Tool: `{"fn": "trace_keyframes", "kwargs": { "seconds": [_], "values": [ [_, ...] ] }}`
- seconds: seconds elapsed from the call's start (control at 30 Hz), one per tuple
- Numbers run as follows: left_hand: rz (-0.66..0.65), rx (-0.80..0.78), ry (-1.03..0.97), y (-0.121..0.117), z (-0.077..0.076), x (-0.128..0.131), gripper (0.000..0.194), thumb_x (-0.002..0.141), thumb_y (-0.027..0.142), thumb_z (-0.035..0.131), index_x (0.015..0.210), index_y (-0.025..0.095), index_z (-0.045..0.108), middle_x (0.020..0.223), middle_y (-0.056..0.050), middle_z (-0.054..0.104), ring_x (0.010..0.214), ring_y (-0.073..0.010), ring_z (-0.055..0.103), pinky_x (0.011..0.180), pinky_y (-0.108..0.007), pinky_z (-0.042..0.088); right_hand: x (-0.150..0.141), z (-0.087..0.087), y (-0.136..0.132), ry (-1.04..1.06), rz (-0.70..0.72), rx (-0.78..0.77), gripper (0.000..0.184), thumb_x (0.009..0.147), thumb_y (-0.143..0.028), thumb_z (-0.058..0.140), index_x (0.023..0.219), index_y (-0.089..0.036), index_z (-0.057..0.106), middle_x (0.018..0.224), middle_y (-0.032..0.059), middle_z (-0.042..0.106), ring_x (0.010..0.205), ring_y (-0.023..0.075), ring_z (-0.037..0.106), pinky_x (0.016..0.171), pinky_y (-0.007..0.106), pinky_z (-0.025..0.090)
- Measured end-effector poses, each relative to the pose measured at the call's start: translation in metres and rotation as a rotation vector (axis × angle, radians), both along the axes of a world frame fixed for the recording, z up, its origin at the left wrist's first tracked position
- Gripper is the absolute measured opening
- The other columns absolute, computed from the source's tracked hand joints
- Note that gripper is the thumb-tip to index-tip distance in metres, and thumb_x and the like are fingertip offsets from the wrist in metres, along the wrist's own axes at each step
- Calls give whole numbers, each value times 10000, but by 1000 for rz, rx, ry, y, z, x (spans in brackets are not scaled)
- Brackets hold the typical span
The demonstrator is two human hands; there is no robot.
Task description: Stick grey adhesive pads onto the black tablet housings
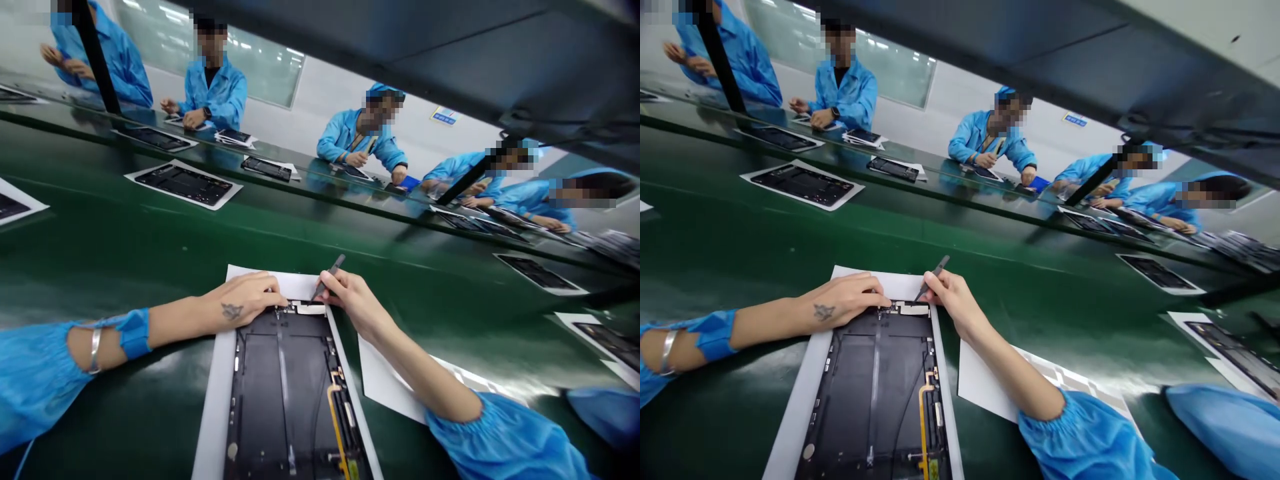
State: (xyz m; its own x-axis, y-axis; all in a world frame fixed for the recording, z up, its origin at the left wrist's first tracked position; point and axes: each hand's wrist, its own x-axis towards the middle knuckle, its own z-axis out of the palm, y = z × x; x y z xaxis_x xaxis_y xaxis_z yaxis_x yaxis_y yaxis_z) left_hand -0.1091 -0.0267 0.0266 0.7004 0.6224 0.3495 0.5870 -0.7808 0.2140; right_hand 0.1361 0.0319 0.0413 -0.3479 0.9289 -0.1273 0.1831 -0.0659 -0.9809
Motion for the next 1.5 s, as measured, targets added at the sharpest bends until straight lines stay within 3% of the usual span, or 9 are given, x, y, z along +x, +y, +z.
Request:
{"fn": "trace_keyframes", "kwargs": {
  "seconds": [1.03, 1.33, 1.5],
  "values": [
    [-13, 58, 18, 1, 2, 1, 365, 942, 15, 366, 1114, 186, 639, 1041, -55, 640, 898, -172, 570, 781, -272, 470, -1, 6, 0, -21, 10, -20, 575, 592, -707, 799, 614, -179, 571, 619, -17, 570, 645, 129, 607, 718, 279, 548],
    [-46, -31, 36, 3, 2, 2, 446, 911, -11, 398, 1253, 195, 598, 1129, -80, 615, 955, -208, 547, 823, -324, 473, 0, 4, 1, -53, 43, 25, 542, 670, -693, 750, 635, -189, 552, 638, -1, 590, 678, 157, 628, 725, 298, 531],
    [-40, -43, 30, 6, -2, 1, 498, 894, -20, 428, 1292, 235, 584, 1123, -73, 597, 937, -205, 529, 796, -306, 461, 0, 0, 0, -105, 36, 159, 535, 722, -705, 685, 660, -189, 558, 616, 2, 582, 633, 168, 611, 637, 282, 479]
  ]
}}
